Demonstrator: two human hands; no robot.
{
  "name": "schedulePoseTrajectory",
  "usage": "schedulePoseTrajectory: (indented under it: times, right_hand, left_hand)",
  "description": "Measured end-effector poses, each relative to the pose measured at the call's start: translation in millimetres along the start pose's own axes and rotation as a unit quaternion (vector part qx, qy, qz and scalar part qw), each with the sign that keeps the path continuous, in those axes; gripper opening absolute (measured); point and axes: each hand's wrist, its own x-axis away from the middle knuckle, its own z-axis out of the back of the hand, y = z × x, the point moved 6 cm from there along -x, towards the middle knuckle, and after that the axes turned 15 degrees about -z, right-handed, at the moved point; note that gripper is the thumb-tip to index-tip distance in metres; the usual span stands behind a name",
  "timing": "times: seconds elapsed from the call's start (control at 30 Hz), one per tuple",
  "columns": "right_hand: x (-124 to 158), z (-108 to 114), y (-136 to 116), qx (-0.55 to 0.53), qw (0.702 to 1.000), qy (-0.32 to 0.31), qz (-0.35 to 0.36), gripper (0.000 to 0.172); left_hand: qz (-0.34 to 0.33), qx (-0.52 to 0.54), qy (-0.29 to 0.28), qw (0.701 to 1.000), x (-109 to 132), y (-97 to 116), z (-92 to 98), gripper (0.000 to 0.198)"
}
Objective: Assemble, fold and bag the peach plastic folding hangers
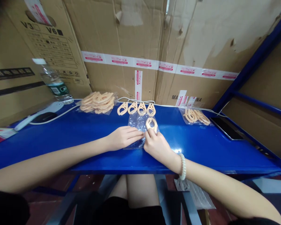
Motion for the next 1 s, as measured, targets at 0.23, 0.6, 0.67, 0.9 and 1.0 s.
schedulePoseTrajectory:
  times: [0.23,0.6,0.67,0.9,1.0]
  right_hand:
    - [-8.2,-5.5,12.4,-0.038,0.999,-0.012,0.012,0.027]
    - [7.0,-27.4,55.1,-0.139,0.97,-0.155,-0.129,0.013]
    - [13.2,-26.9,53.6,-0.145,0.967,-0.168,-0.123,0.013]
    - [22.2,7.8,52.2,-0.233,0.955,-0.156,-0.093,0.024]
    - [2.7,12.7,74.6,-0.301,0.941,-0.112,-0.103,0.04]
  left_hand:
    - [0.006,0.006,-0.011,1.0,1.4,-1.3,-3.0,0.027]
    - [-0.003,0.007,-0.028,1.0,-2.4,1.4,-1.5,0.026]
    - [-0.007,0.006,-0.03,1.0,-3.9,4.3,0.6,0.026]
    - [0.017,0.038,-0.01,0.999,-10.7,25.2,18.7,0.023]
    - [0.033,0.041,-0.011,0.999,-11.4,33.0,26.8,0.023]
